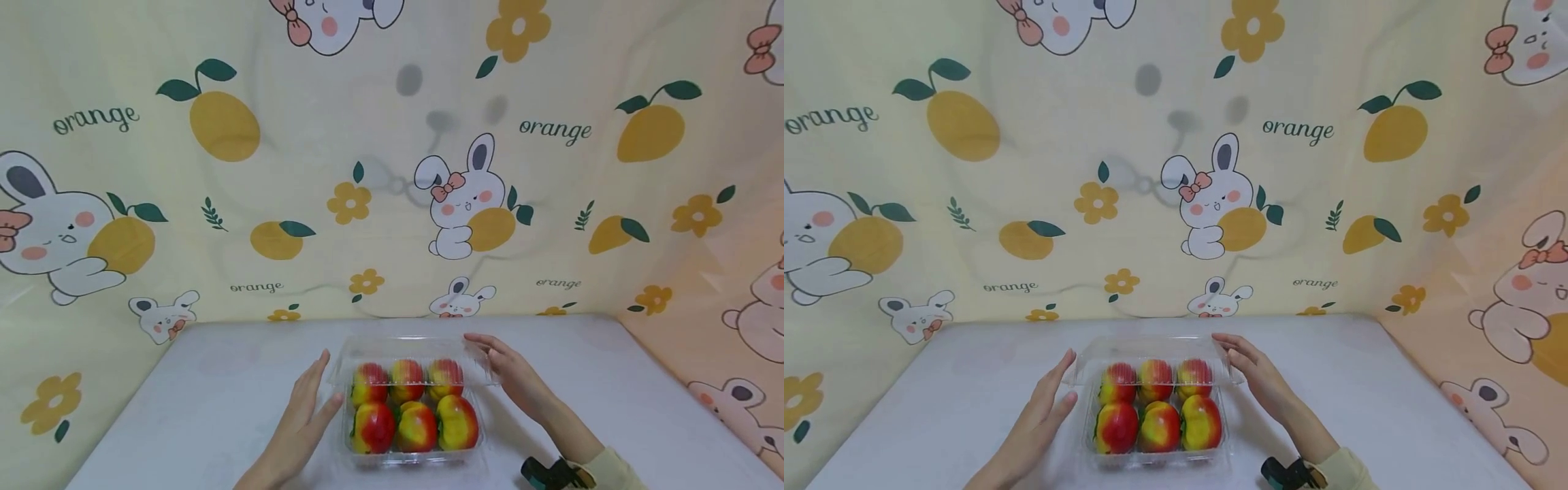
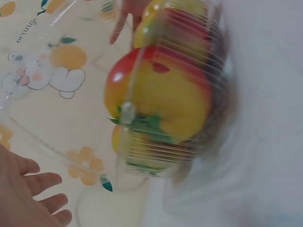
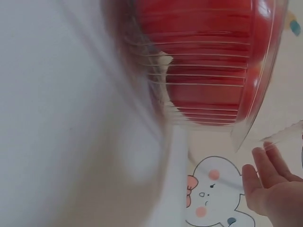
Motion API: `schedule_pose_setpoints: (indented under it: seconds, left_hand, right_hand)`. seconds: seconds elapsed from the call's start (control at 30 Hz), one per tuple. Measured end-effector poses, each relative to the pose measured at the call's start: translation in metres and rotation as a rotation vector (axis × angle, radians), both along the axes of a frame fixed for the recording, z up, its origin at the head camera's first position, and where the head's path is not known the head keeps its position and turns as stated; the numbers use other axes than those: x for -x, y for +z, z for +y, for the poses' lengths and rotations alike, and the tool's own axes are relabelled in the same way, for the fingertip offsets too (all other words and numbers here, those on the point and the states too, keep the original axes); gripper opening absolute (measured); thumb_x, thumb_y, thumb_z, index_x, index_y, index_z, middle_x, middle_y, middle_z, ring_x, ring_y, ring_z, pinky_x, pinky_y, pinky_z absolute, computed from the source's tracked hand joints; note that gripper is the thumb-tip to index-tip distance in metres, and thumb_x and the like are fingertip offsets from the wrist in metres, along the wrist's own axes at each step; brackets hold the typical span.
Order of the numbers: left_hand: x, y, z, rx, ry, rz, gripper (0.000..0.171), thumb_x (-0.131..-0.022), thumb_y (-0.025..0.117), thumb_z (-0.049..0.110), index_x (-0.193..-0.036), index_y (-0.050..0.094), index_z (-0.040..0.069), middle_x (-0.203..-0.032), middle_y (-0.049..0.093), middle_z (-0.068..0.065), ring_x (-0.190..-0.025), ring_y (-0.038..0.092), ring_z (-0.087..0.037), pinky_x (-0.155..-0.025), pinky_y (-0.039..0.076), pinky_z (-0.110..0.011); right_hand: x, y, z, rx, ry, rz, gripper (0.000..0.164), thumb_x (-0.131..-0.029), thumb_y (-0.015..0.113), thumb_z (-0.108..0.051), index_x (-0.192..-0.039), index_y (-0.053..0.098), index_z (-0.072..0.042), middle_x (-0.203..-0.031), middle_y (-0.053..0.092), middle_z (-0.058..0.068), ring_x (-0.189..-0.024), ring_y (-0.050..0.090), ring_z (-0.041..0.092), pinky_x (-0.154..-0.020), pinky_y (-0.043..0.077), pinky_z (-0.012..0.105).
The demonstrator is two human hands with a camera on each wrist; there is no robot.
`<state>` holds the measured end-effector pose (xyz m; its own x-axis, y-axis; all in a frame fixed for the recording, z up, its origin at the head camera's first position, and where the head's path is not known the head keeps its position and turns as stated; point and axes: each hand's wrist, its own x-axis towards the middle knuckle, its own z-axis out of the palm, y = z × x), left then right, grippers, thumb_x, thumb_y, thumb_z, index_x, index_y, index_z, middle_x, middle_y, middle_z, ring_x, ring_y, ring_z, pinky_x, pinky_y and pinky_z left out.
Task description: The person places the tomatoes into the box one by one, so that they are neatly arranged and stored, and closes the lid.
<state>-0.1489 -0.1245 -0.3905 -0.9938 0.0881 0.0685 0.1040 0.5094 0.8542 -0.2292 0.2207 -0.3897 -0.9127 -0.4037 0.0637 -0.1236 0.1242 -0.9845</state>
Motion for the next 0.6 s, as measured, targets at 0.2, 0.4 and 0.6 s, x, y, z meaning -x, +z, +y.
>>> schedule_pose_setpoints:
  seconds: [0.2,0.4,0.6]
  left_hand:
    - [0.005,0.009,-0.001,-0.047,0.004,0.042,0.065,-0.097,0.043,0.051,-0.153,0.023,0.024,-0.157,0.025,-0.012,-0.142,0.023,-0.039,-0.103,0.023,-0.074]
    - [0.008,0.010,0.000,-0.064,0.008,0.057,0.059,-0.096,0.045,0.052,-0.149,0.034,0.029,-0.155,0.032,-0.007,-0.141,0.028,-0.035,-0.105,0.026,-0.071]
    - [0.010,0.007,0.000,-0.083,-0.011,0.095,0.054,-0.096,0.050,0.047,-0.146,0.040,0.030,-0.153,0.038,-0.003,-0.141,0.031,-0.033,-0.107,0.027,-0.068]
  right_hand:
    - [-0.001,-0.006,0.005,0.000,0.023,0.074,0.054,-0.101,0.040,-0.034,-0.145,0.036,-0.001,-0.152,0.029,0.026,-0.136,0.033,0.025,-0.111,0.015,0.068]
    - [-0.003,-0.011,0.010,-0.027,0.041,0.116,0.049,-0.102,0.038,-0.024,-0.145,0.036,-0.001,-0.151,0.036,0.019,-0.124,0.042,-0.009,-0.113,0.018,0.064]
    - [-0.006,-0.013,0.013,-0.024,0.070,0.136,0.050,-0.100,0.042,-0.023,-0.146,0.036,-0.001,-0.147,0.044,0.000,-0.126,0.043,-0.005,-0.112,0.027,0.058]
